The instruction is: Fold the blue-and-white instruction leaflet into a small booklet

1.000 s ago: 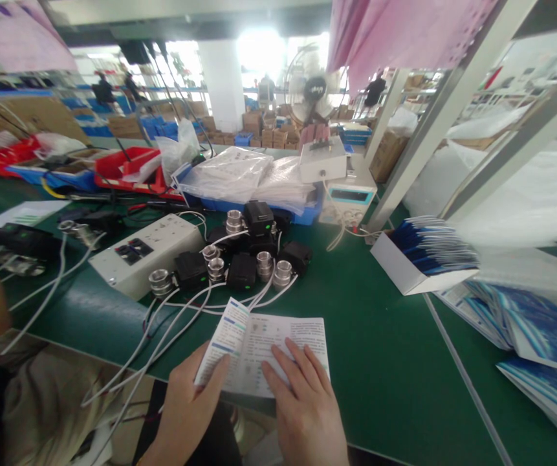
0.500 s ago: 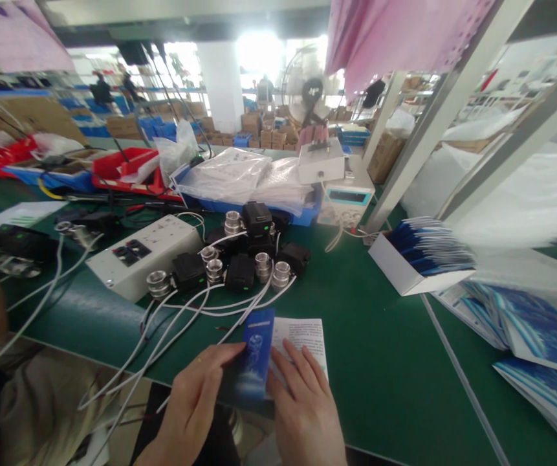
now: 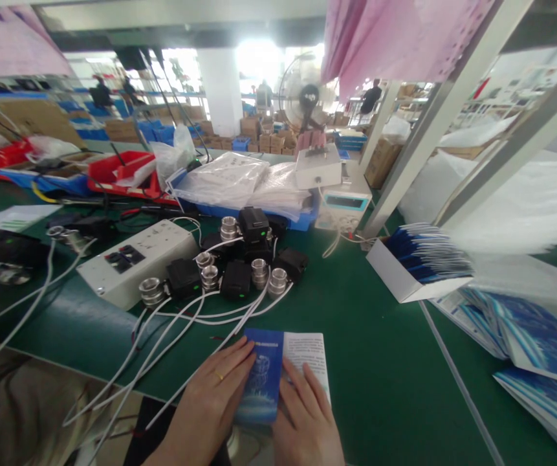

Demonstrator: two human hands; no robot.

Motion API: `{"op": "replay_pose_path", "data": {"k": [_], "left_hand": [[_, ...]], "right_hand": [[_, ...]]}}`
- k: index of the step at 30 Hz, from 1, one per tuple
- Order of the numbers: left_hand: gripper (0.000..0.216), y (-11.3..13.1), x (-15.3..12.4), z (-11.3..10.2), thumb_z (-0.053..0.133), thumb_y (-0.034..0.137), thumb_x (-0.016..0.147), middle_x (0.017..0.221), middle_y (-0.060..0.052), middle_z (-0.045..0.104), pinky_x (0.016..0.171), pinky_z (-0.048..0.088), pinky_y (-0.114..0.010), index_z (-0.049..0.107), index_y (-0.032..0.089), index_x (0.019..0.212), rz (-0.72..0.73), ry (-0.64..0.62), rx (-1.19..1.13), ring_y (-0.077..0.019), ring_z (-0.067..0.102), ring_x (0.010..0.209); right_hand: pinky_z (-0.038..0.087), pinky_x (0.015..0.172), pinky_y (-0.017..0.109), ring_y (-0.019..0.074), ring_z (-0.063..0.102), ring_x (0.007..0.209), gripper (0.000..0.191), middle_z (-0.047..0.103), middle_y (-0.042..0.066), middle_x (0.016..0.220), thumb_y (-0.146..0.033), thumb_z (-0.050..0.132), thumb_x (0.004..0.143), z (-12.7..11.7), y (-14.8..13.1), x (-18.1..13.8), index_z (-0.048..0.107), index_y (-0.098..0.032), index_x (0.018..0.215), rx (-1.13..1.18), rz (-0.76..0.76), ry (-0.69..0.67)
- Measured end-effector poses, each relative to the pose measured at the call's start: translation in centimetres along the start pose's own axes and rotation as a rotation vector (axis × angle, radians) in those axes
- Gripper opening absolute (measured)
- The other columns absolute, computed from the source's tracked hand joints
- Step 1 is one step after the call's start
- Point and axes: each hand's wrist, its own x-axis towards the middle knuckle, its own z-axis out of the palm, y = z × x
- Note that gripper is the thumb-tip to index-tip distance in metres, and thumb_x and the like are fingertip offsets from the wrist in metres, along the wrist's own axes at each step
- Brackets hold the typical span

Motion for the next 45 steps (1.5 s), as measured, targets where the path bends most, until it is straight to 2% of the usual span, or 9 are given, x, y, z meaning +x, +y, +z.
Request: {"op": "replay_pose_path", "data": {"k": [8, 13, 17, 20, 25, 34, 37, 40, 45], "left_hand": [[0.036, 1.0, 0.1, 0.2, 0.036, 0.011, 0.102, 0.121, -0.010, 0.075, 0.097, 0.064, -0.036, 0.068, 0.011, 0.118, 0.021, -0.001, -0.003, -0.0200, 0.072, 0.115], [0.046, 1.1, 0.4, 0.3, 0.032, 0.000, 0.093, 0.127, -0.011, 0.072, 0.100, 0.061, -0.028, 0.063, 0.008, 0.126, 0.137, -0.083, -0.023, -0.0168, 0.068, 0.120], [0.041, 1.3, 0.0, 1.3, 0.041, 0.007, 0.094, 0.127, -0.011, 0.070, 0.096, 0.062, -0.031, 0.065, 0.014, 0.126, 0.125, -0.090, -0.009, -0.0211, 0.068, 0.118], [0.039, 1.5, -0.8, 2.5, 0.051, 0.020, 0.095, 0.127, -0.009, 0.066, 0.091, 0.064, -0.036, 0.065, 0.028, 0.129, 0.064, -0.074, 0.019, -0.0250, 0.065, 0.117], [0.067, 1.8, -1.5, 3.3, 0.076, 0.029, 0.079, 0.137, -0.013, 0.056, 0.093, 0.061, -0.044, 0.054, 0.037, 0.142, 0.081, -0.246, 0.051, -0.0316, 0.055, 0.122], [0.058, 1.9, -0.9, 2.7, 0.072, 0.020, 0.083, 0.138, -0.008, 0.055, 0.098, 0.057, -0.041, 0.058, 0.037, 0.136, 0.071, -0.269, 0.098, -0.0279, 0.053, 0.123], [0.071, 1.6, -0.7, 2.3, 0.071, 0.017, 0.082, 0.139, -0.011, 0.055, 0.096, 0.058, -0.040, 0.050, 0.039, 0.145, 0.145, -0.313, 0.124, -0.0289, 0.054, 0.123], [0.069, 1.5, -0.5, 2.1, 0.073, 0.021, 0.081, 0.136, -0.013, 0.056, 0.093, 0.059, -0.042, 0.053, 0.038, 0.144, 0.117, -0.295, 0.113, -0.0305, 0.054, 0.121], [0.070, 1.9, -0.2, 1.9, 0.075, 0.021, 0.079, 0.134, -0.014, 0.056, 0.090, 0.061, -0.042, 0.054, 0.038, 0.144, 0.152, -0.280, 0.124, -0.0307, 0.054, 0.120]], "right_hand": [[0.033, 0.122, 0.033, 0.0179, 0.061, 0.125, 0.039, 0.073, 0.003, 0.117, -0.008, 0.040, 0.099, 0.6, 0.4, -1.4, 0.075, -0.024, 0.102, -0.033, 0.008, 0.061], [0.025, 0.126, 0.035, 0.0185, 0.065, 0.118, 0.034, 0.075, 0.004, 0.114, -0.015, 0.041, 0.105, -0.5, 0.1, -0.2, 0.073, -0.020, 0.094, -0.112, -0.054, -0.044], [0.016, 0.129, 0.039, 0.0183, 0.070, 0.108, 0.028, 0.076, 0.000, 0.110, -0.025, 0.045, 0.106, -2.9, 0.8, 0.7, 0.072, -0.019, 0.100, -0.166, -0.080, -0.083], [0.010, 0.129, 0.039, 0.0156, 0.072, 0.104, 0.023, 0.075, 0.001, 0.112, -0.017, 0.048, 0.103, -5.8, 2.2, 1.1, 0.071, -0.016, 0.109, -0.245, -0.202, -0.209], [0.018, 0.128, 0.038, 0.0146, 0.073, 0.101, 0.024, 0.077, 0.003, 0.104, -0.007, 0.050, 0.099, -9.1, 3.4, 1.5, 0.072, -0.016, 0.103, -0.271, -0.197, -0.218], [0.020, 0.127, 0.040, 0.0175, 0.063, 0.123, 0.035, 0.070, 0.007, 0.125, -0.006, 0.044, 0.098, -5.5, 2.2, 2.3, 0.070, -0.011, 0.121, -0.232, -0.163, -0.308], [0.018, 0.128, 0.040, 0.0169, 0.062, 0.124, 0.033, 0.070, 0.006, 0.127, -0.006, 0.047, 0.098, -6.3, 2.9, 2.0, 0.069, -0.012, 0.122, -0.256, -0.118, -0.329], [0.010, 0.130, 0.038, 0.0170, 0.059, 0.127, 0.030, 0.069, 0.003, 0.129, -0.010, 0.048, 0.100, -7.5, 3.7, 1.8, 0.069, -0.015, 0.121, -0.292, -0.125, -0.330], [0.009, 0.130, 0.049, 0.0230, 0.055, 0.133, 0.034, 0.066, 0.004, 0.134, -0.015, 0.042, 0.105, -7.7, 5.3, 1.6, 0.068, -0.017, 0.127, -0.410, -0.065, -0.356]]}}
